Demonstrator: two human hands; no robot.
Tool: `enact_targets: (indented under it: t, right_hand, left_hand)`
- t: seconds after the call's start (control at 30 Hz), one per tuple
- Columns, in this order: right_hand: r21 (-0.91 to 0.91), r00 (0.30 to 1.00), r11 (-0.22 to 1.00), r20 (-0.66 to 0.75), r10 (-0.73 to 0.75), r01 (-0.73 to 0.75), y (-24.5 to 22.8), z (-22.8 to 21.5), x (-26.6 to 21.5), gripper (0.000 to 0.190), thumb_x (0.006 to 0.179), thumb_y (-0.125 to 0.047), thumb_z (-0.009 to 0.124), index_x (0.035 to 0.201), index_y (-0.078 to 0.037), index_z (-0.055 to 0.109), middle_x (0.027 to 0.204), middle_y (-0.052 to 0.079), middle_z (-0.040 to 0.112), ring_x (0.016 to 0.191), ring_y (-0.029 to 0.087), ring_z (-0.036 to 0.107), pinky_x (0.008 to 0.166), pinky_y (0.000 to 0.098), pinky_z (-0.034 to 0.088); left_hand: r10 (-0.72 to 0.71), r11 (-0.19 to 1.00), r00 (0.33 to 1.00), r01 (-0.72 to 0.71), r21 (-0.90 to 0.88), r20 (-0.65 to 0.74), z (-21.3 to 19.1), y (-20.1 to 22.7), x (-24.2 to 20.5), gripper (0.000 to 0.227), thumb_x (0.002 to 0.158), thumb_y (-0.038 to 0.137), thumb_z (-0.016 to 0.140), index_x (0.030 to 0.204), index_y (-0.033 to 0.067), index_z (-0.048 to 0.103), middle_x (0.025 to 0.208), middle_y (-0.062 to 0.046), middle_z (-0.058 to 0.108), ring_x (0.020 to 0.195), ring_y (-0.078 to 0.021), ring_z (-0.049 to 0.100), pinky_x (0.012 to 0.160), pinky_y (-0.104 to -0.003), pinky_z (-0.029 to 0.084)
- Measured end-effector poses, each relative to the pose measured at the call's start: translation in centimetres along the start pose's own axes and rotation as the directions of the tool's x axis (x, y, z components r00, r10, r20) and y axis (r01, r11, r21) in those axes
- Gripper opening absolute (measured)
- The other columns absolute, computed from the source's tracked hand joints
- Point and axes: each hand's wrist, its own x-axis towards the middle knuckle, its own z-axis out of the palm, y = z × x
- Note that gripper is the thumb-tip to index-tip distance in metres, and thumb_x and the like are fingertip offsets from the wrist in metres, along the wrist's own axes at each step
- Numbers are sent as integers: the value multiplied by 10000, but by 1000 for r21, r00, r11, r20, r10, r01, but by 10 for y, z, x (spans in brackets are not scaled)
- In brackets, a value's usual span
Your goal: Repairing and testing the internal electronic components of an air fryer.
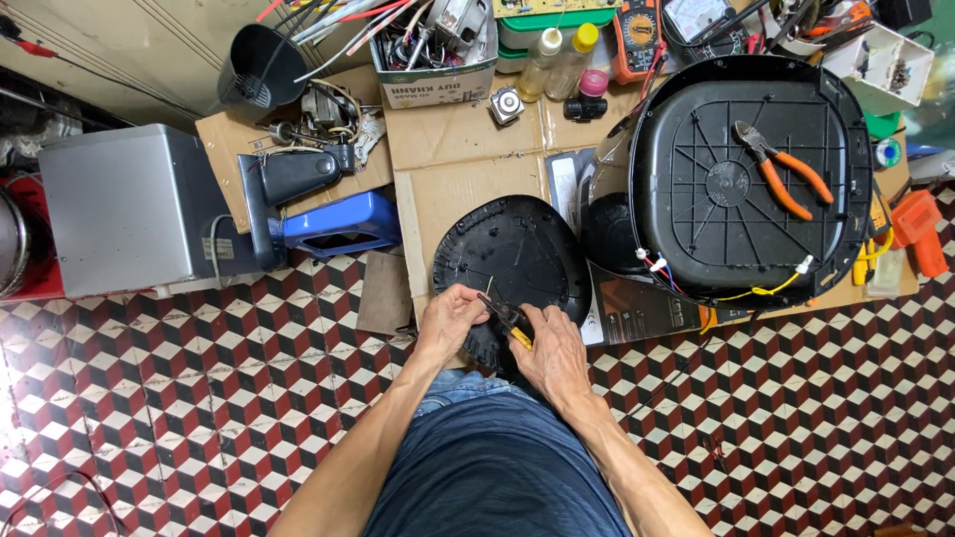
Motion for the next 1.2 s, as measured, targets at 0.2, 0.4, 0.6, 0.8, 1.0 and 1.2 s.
enact_targets:
  t: [0.2,0.4,0.6,0.8,1.0,1.2]
  right_hand:
    - [2,1000,1000,12,5,-5,2,0,0,492,780,-211,786,1220,-33,658,939,154,614,911,338,631,818,448,515]
    - [-16,995,998,76,68,-66,1,-2,4,380,847,-224,762,1172,-77,635,1012,162,677,848,364,711,683,471,564]
    - [-95,988,991,117,104,-93,5,4,6,311,869,-235,754,1100,-77,620,966,156,695,766,370,726,646,471,580]
    - [-111,977,982,134,169,-154,7,6,10,301,873,-255,744,1108,-91,651,971,165,732,798,373,732,695,481,580]
    - [103,878,891,252,407,-442,3,13,25,260,938,-369,697,1071,-155,760,845,151,738,817,358,715,744,456,545]
    - [450,713,564,310,629,-692,44,46,38,313,978,-360,648,945,-53,703,650,78,640,585,190,600,554,372,465]
  left_hand:
    - [11,1000,1000,-11,-7,2,0,0,2,133,956,70,684,1003,-51,653,977,-118,736,870,-151,722,805,-283,633]
    - [-10,1000,1000,11,12,-4,-4,-2,4,142,930,60,707,1008,-56,682,950,-120,743,842,-154,729,786,-277,634]
    - [-78,995,996,80,61,-39,1,14,0,155,926,75,711,1021,-47,696,930,-124,748,813,-155,731,769,-271,631]
    - [22,992,1000,-21,126,-8,2,2,5,162,948,118,696,1014,-28,673,891,-77,718,770,-127,708,724,-248,605]
    - [110,974,991,-93,206,-72,7,4,10,177,972,134,676,1012,-38,671,851,-53,687,729,-107,661,674,-247,577]
    - [100,982,993,-87,169,-69,1,-4,8,182,978,135,635,1060,-25,664,869,-64,690,726,-118,660,658,-269,577]
